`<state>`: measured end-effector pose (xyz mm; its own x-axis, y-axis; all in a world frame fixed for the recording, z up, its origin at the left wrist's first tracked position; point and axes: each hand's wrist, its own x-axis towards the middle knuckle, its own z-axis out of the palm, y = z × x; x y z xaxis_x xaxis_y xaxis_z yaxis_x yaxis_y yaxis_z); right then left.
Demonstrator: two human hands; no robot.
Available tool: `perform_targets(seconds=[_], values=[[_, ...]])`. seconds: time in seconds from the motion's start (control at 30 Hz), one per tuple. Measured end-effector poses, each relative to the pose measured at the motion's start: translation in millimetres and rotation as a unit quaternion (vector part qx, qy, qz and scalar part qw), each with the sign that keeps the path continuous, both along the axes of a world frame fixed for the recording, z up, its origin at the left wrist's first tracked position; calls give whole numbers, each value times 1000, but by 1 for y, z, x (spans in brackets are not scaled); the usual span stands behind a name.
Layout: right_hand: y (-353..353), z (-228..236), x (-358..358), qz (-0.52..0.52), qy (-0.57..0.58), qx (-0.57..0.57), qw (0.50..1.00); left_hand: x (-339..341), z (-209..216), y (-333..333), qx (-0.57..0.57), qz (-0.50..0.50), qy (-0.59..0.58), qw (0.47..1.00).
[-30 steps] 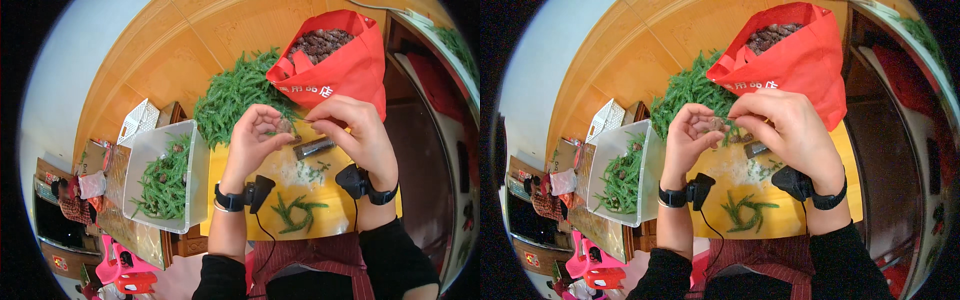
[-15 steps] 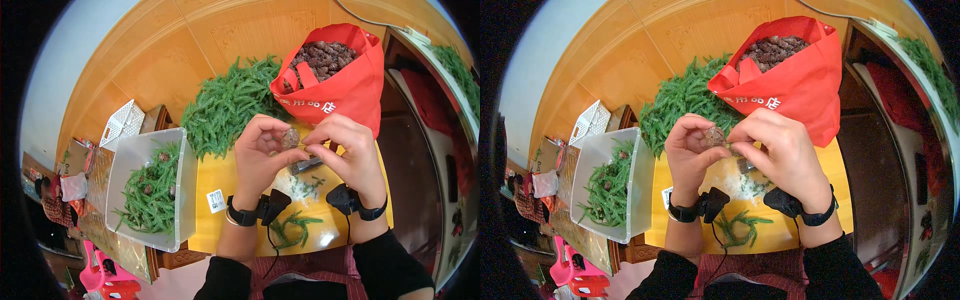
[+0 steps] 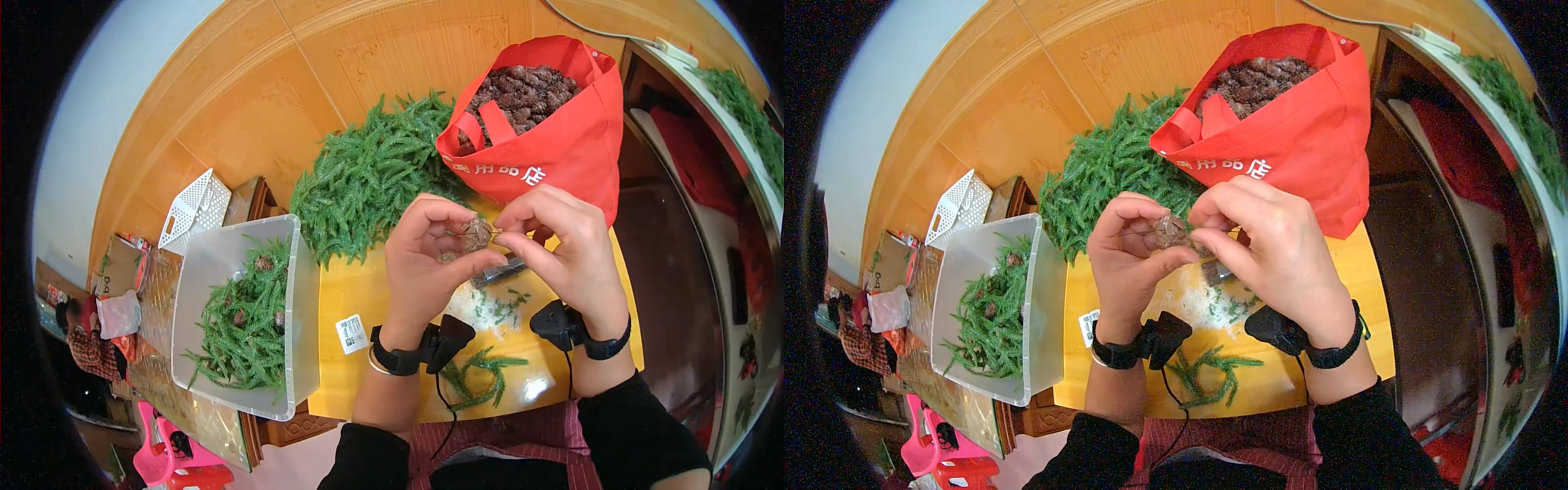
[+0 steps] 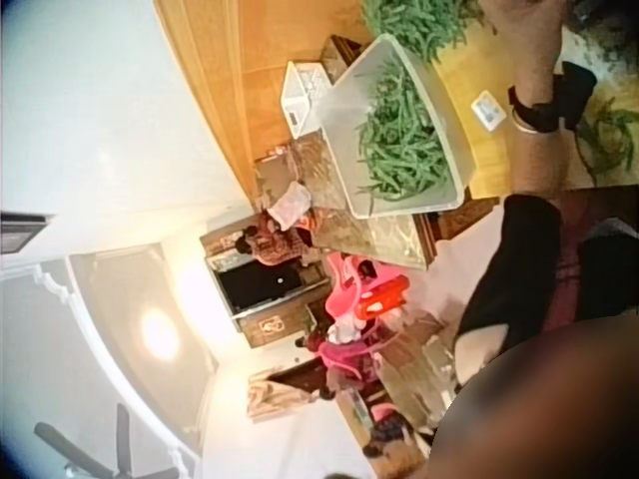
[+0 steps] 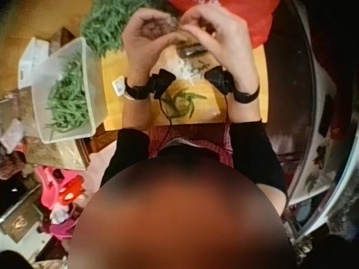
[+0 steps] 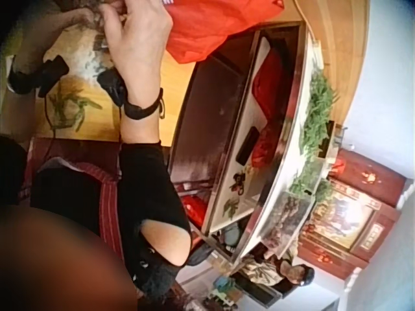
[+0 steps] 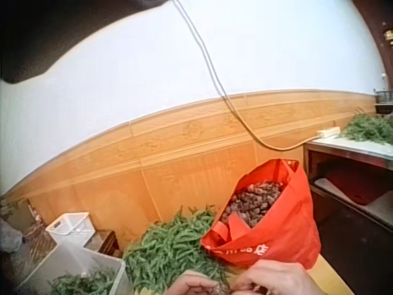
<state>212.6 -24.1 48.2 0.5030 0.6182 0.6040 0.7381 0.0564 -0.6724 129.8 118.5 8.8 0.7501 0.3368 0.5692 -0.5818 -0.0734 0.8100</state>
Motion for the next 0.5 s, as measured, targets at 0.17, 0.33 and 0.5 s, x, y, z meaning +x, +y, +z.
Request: perform_targets(seconds=[0.17, 0.33, 0.5], values=[[1, 1, -1, 5, 10, 1, 1000, -1, 4, 1, 2, -4, 2, 1000], [-1, 1, 1, 0, 6, -2, 1000, 0, 5, -4, -69, -41, 32, 996], [-1, 2, 0, -9, 12, 3, 1000, -1, 0, 2, -45, -63, 27, 997]])
